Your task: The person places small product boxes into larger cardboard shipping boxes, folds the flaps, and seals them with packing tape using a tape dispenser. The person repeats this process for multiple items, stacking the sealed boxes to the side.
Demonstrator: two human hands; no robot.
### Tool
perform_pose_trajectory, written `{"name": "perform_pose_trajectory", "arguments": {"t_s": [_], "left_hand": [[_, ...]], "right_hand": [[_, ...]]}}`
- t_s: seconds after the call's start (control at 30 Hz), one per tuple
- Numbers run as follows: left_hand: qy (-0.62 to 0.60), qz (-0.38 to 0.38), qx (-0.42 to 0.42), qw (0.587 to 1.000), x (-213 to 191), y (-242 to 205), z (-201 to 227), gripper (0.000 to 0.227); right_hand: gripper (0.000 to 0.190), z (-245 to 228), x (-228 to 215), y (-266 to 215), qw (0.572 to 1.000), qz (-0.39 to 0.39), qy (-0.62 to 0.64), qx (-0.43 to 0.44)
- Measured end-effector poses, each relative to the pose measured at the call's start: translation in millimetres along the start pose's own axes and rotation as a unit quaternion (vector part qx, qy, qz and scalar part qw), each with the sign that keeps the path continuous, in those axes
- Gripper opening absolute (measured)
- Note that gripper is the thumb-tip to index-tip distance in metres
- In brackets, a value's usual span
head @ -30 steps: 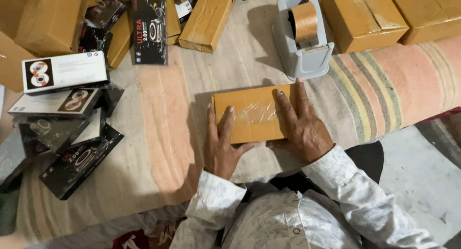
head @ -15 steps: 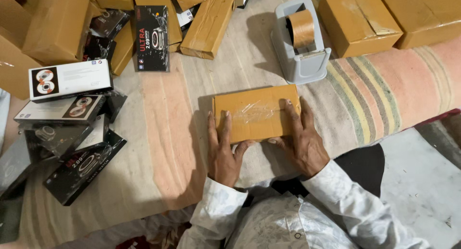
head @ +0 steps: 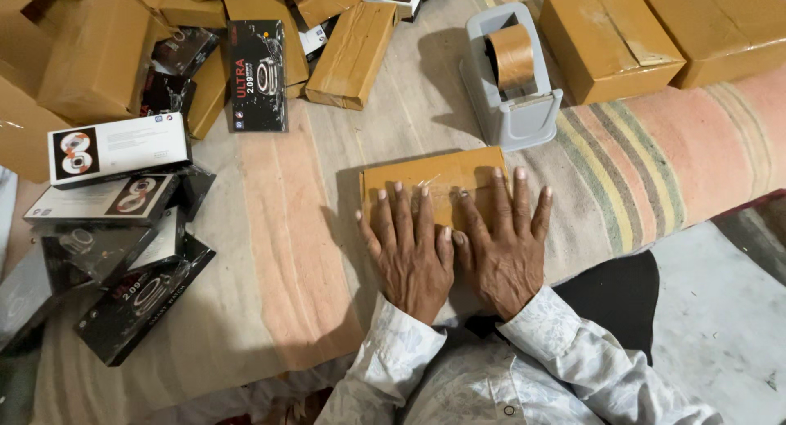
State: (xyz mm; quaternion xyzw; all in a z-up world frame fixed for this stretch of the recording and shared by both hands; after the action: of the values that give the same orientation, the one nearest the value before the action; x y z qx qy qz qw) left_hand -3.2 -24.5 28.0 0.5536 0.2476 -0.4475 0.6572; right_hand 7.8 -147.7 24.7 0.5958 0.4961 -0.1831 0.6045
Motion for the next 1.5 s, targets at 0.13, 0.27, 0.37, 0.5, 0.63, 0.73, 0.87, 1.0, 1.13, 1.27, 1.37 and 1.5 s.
{"name": "perform_pose_trajectory", "arguments": {"t_s": [0.13, 0.27, 0.37, 0.5, 0.63, 0.73, 0.87, 1.0, 1.13, 1.27, 1.37, 1.5], "left_hand": [[-0.005, 0.000, 0.013, 1.000, 1, 18, -6, 0.055], [-0.019, -0.092, -0.044, 0.995, 20, 36, -34, 0.050], [-0.013, -0.109, -0.036, 0.993, 31, 51, -46, 0.048], [0.019, -0.082, 0.021, 0.996, 42, 72, -48, 0.048], [-0.001, -0.110, -0.021, 0.994, 52, 83, -56, 0.049], [-0.029, -0.142, -0.068, 0.987, 57, 86, -63, 0.046], [-0.022, -0.163, -0.086, 0.983, 64, 90, -72, 0.041], [-0.018, -0.141, -0.092, 0.986, 72, 102, -80, 0.041], [-0.015, -0.138, -0.091, 0.986, 76, 101, -85, 0.042], [-0.028, -0.146, -0.109, 0.983, 76, 99, -85, 0.043], [-0.033, -0.147, -0.108, 0.983, 71, 97, -82, 0.044], [-0.032, -0.140, -0.093, 0.985, 65, 97, -77, 0.044]], "right_hand": [[0.056, -9, 10, 17, 0.999, -0.025, -0.031, -0.026], [0.060, -15, 22, 41, 0.998, -0.039, -0.015, -0.057], [0.065, -21, 26, 51, 0.994, -0.040, -0.024, -0.100], [0.061, -16, 38, 63, 0.988, -0.070, -0.045, -0.128], [0.058, -12, 50, 78, 0.988, -0.094, -0.056, -0.105], [0.056, -15, 49, 82, 0.989, -0.094, -0.061, -0.099], [0.053, -16, 49, 88, 0.989, -0.109, -0.038, -0.092], [0.047, -18, 59, 101, 0.989, -0.097, -0.045, -0.104], [0.032, -11, 84, 116, 0.988, -0.115, -0.066, -0.074], [0.034, -9, 92, 118, 0.986, -0.097, -0.103, -0.090], [0.035, -9, 91, 116, 0.986, -0.098, -0.095, -0.092], [0.039, -10, 85, 114, 0.985, -0.098, -0.101, -0.096]]}}
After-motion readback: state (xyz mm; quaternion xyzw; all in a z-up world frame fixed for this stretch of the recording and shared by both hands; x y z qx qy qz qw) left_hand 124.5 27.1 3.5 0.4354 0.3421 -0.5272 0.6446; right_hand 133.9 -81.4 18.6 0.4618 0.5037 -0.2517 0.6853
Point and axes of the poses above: each hand's wrist, its own y-axis towards the middle knuckle, its own x-axis out of the palm, z = x × y, the point moved 8 cm from there along y, towards the middle knuckle
